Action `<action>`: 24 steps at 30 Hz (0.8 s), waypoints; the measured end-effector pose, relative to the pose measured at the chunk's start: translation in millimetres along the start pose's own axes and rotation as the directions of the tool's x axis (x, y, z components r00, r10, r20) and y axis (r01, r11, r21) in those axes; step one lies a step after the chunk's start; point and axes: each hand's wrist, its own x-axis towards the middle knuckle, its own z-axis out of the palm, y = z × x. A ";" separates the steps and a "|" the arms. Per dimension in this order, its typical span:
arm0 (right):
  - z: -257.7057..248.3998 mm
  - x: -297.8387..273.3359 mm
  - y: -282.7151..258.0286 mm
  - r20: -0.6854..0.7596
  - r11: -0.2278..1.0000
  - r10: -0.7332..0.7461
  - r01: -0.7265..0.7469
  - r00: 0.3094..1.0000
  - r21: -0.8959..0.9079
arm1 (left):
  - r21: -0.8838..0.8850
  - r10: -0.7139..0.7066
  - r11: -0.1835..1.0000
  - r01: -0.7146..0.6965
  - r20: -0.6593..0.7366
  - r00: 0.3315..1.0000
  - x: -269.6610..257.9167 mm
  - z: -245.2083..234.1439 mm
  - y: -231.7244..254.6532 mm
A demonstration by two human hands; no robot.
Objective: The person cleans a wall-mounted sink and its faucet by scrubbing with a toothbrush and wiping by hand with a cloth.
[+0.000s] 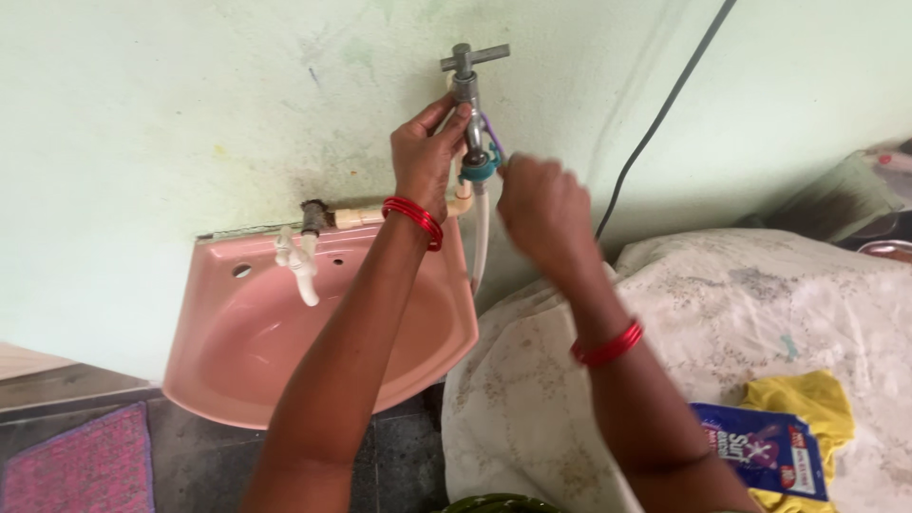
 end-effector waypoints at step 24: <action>-5.2 22.9 43.0 -0.514 0.819 -0.487 0.164 0.706 -0.550 | -0.275 -0.165 0.920 0.280 0.379 0.911 -5.1 -25.4 15.3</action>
